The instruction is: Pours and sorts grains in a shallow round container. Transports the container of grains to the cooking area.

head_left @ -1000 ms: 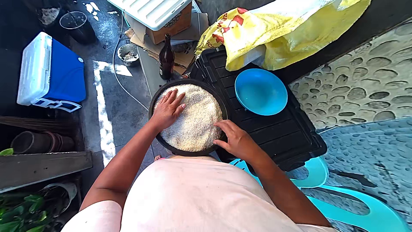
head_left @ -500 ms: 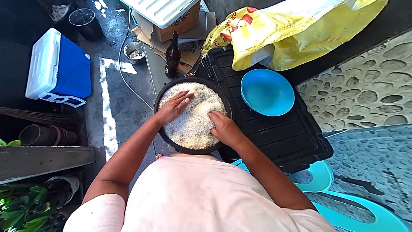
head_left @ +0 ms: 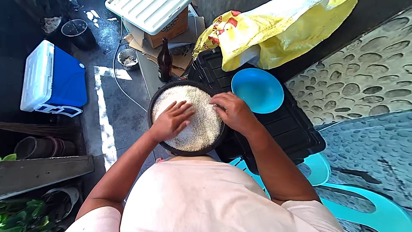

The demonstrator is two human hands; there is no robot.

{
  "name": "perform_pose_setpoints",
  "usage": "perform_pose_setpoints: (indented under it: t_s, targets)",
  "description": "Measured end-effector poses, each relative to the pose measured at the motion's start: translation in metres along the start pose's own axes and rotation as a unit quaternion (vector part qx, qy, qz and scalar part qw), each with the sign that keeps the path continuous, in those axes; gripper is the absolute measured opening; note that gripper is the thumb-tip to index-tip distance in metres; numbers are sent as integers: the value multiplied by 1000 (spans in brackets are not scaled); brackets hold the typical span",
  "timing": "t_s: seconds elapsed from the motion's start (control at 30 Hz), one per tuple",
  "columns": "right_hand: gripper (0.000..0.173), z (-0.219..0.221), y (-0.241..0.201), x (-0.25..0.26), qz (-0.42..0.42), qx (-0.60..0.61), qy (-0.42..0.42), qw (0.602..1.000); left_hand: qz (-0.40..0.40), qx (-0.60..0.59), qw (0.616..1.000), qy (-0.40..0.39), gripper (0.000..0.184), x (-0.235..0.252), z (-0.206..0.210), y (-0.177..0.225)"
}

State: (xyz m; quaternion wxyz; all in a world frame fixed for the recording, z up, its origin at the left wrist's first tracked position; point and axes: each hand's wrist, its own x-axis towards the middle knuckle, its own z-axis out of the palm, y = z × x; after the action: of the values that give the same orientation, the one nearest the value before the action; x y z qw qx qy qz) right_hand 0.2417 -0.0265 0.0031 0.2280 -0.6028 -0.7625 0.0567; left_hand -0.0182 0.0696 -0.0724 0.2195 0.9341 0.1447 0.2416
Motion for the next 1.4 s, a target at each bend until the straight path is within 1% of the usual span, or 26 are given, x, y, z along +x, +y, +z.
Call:
perform_pose_setpoints:
  t_s: [0.1,0.13,0.23,0.3,0.4,0.47,0.53,0.7,0.8,0.9,1.0,1.07,1.17,1.23,1.33,1.4]
  targets:
    - [13,7,13,-26,23,-45,-48,998,11,68,995,-71,49,2,12,9]
    - [16,13,16,-33,33,-60,-64,996,7,86,993,-85,50,6,16,10]
    - [35,32,20,-44,72,-89,-104,988,-5,104,987,-124,52,22,21,11]
    - [36,40,21,-47,85,-86,-118,986,-18,105,982,-158,53,35,22,13]
    - [33,42,20,-47,86,-92,-124,984,-39,99,974,-199,53,50,24,14]
    - [31,38,18,-43,89,-92,-126,984,-40,98,974,-202,52,54,26,13]
    - [32,36,16,-39,83,-89,-105,987,-43,100,973,-204,52,54,26,13]
    - [34,39,13,-28,50,-55,-64,995,-89,107,972,-190,51,41,15,11]
    - [34,44,13,-25,48,-44,-55,996,-112,106,970,-187,51,32,9,7]
    - [36,49,13,-20,56,-41,-44,997,-114,105,973,-173,51,25,7,4]
    - [41,58,15,-12,98,-25,-74,992,-118,102,973,-170,51,22,5,3]
    - [40,63,14,-10,106,4,-81,991,-113,102,975,-163,52,19,6,1]
    - [36,68,2,-15,66,22,-79,994,-104,96,977,-158,51,15,6,-1]
    - [34,66,-7,-22,40,26,-97,994,-99,84,979,-160,50,14,5,1]
    - [31,52,-13,-28,30,35,-126,991,-87,70,982,-155,50,11,4,10]
    - [29,46,-10,-22,28,33,-97,994,-87,56,981,-162,49,11,3,19]
